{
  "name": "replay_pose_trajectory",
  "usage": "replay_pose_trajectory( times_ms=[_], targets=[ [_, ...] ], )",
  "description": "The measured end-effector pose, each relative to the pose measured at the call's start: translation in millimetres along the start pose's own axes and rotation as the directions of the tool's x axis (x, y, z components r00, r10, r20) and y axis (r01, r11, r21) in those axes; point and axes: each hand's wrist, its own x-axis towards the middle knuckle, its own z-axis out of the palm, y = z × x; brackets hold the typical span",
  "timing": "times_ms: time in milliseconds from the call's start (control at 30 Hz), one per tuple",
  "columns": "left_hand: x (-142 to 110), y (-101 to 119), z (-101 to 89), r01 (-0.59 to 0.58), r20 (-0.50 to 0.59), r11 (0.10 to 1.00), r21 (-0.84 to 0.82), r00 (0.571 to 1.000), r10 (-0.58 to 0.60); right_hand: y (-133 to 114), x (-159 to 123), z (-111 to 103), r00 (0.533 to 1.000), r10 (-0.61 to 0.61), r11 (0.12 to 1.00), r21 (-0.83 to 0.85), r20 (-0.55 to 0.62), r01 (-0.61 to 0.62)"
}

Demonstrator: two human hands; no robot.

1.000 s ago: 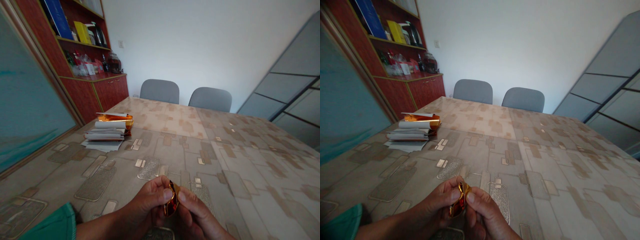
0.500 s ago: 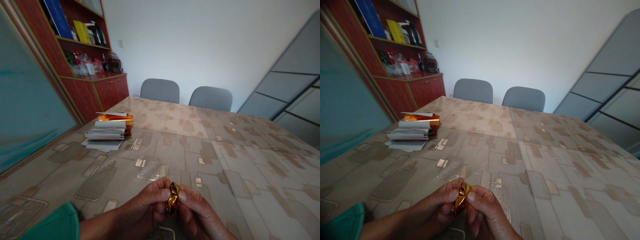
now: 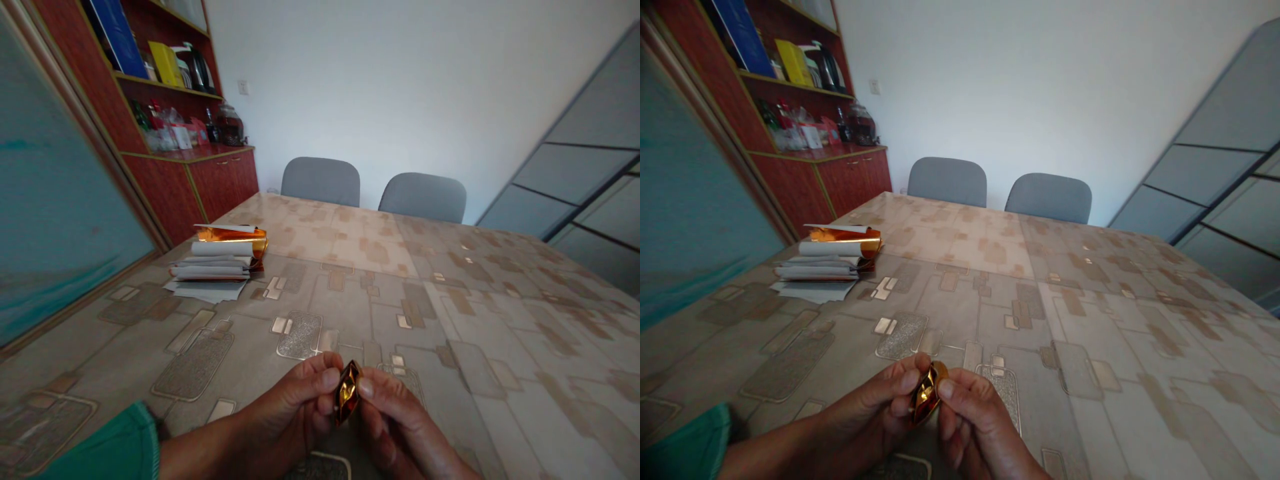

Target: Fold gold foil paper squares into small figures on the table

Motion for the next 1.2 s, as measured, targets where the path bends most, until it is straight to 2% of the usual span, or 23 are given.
replay_pose_trajectory(
  times_ms=[133, 367, 633, 833, 967, 1067, 1200],
  targets=[
    [0, 1, 0.8, 0.014, 0.057, 1.000, -0.003, 0.998, -0.014, 0, 3, 1, 0.998, -0.042, 0.998, -0.037, 0.046, 0.044],
    [2, 0, -0.7, 0.018, 0.094, 1.000, 0.007, 0.995, -0.019, 0, 4, 3, 0.997, -0.036, 0.999, 0.040, 0.065, 0.033],
    [2, -9, 3.7, -0.114, -0.002, 0.978, 0.178, 0.993, 0.116, 7, 4, -3, 1.000, -0.010, 1.000, -0.022, -0.005, 0.010],
    [4, -8, -1.3, -0.085, 0.012, 0.981, 0.175, 0.996, 0.085, 2, 4, 0, 1.000, 0.005, 0.998, 0.055, -0.007, -0.005],
    [5, -7, -1.2, -0.099, 0.027, 0.969, 0.226, 0.995, 0.095, 3, 4, -1, 1.000, 0.003, 1.000, 0.030, 0.005, -0.003],
    [5, -8, -0.1, -0.107, -0.014, 0.958, 0.266, 0.993, 0.114, 5, 4, -3, 1.000, -0.006, 1.000, -0.004, 0.003, 0.006],
    [5, -6, 2.6, -0.052, -0.052, 0.953, 0.299, 0.996, 0.071, 5, 4, -3, 1.000, 0.000, 1.000, -0.017, -0.026, 0.000]
  ],
)
